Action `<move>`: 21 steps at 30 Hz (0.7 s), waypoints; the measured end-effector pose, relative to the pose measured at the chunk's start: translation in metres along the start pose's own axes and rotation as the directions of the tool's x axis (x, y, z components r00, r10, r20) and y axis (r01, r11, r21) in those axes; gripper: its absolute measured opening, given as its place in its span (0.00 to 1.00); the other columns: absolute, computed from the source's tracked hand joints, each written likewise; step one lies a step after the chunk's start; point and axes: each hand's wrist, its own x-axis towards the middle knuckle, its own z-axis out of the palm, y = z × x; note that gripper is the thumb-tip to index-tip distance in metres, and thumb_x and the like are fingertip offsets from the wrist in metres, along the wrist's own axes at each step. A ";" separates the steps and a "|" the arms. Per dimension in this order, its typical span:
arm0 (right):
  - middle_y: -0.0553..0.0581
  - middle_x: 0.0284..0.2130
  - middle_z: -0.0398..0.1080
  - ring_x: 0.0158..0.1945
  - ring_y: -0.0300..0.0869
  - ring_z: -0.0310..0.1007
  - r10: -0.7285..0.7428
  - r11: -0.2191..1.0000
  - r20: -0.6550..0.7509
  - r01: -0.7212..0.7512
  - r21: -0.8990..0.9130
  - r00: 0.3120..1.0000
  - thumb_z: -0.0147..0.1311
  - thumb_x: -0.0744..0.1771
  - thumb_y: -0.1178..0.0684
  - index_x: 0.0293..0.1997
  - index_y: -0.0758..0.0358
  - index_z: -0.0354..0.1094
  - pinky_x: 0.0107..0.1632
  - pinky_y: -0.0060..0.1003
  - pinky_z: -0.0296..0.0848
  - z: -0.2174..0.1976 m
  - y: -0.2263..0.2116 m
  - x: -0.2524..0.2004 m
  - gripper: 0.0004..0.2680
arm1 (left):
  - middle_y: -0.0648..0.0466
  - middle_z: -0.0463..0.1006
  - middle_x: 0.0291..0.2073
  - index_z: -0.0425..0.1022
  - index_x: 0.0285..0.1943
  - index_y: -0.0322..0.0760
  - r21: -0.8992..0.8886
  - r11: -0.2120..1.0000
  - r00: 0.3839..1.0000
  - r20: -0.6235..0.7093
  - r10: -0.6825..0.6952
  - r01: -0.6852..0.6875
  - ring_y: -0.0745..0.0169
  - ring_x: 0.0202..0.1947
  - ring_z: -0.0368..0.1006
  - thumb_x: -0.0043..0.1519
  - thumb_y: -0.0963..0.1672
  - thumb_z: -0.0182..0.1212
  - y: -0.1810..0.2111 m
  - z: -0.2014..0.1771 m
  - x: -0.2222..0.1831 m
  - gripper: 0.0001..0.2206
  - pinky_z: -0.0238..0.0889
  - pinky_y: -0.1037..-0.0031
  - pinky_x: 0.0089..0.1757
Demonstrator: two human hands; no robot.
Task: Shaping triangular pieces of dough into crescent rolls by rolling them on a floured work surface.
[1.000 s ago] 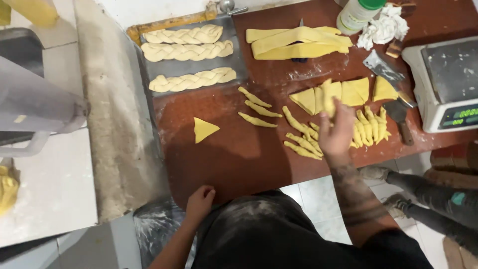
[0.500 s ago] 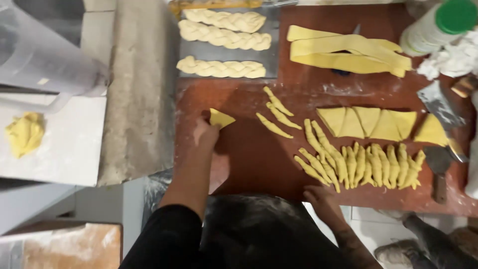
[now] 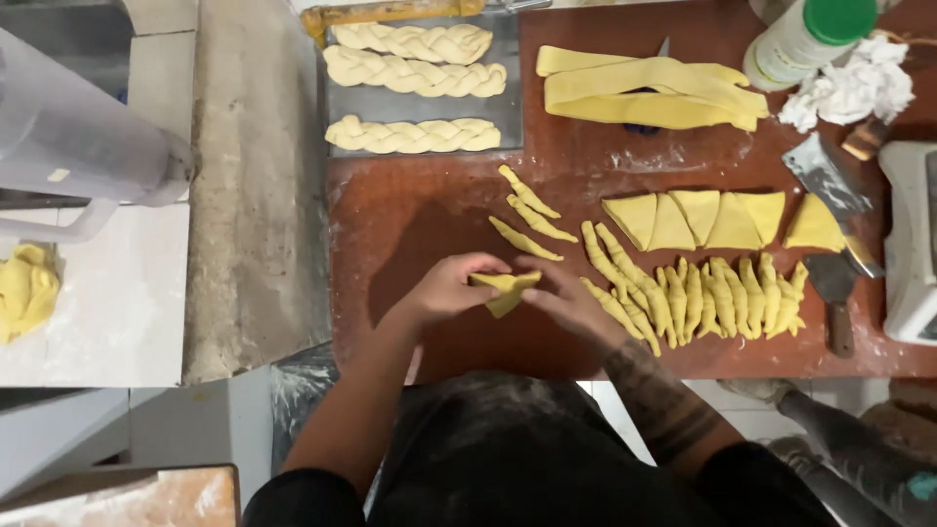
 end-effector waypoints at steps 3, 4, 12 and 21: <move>0.57 0.39 0.73 0.43 0.43 0.71 0.051 0.984 -0.036 -0.044 0.170 0.998 0.63 0.65 0.57 0.55 0.66 0.73 0.48 0.39 0.71 0.037 0.000 0.000 0.13 | 0.44 0.82 0.46 0.78 0.60 0.36 -0.079 0.992 0.995 -0.034 0.092 -0.094 0.51 0.47 0.77 0.56 0.40 0.70 -0.006 -0.005 -0.010 0.21 0.70 0.62 0.49; 0.53 0.29 0.71 0.33 0.39 0.72 0.125 0.956 -0.107 -0.091 0.278 0.986 0.61 0.66 0.58 0.49 0.68 0.74 0.36 0.33 0.73 0.050 -0.008 0.000 0.09 | 0.49 0.83 0.43 0.77 0.62 0.36 -0.210 0.972 0.987 -0.137 0.079 -0.107 0.63 0.42 0.76 0.56 0.39 0.71 -0.013 -0.008 -0.012 0.23 0.71 0.71 0.46; 0.54 0.34 0.73 0.36 0.38 0.72 0.141 0.914 -0.235 -0.035 0.404 0.962 0.60 0.67 0.59 0.48 0.68 0.74 0.42 0.34 0.73 0.120 -0.050 -0.025 0.07 | 0.52 0.74 0.32 0.77 0.61 0.31 -0.486 0.874 0.980 -0.186 -0.072 -0.029 0.68 0.32 0.70 0.56 0.40 0.73 0.012 -0.019 -0.078 0.22 0.70 0.81 0.35; 0.59 0.33 0.72 0.35 0.44 0.74 0.096 0.920 -0.339 0.047 0.390 0.936 0.60 0.63 0.62 0.51 0.71 0.68 0.41 0.37 0.74 0.167 -0.047 -0.060 0.13 | 0.46 0.78 0.45 0.73 0.68 0.44 -0.221 0.975 0.999 0.008 -0.034 0.034 0.52 0.49 0.74 0.55 0.45 0.74 -0.013 -0.041 -0.112 0.29 0.70 0.65 0.49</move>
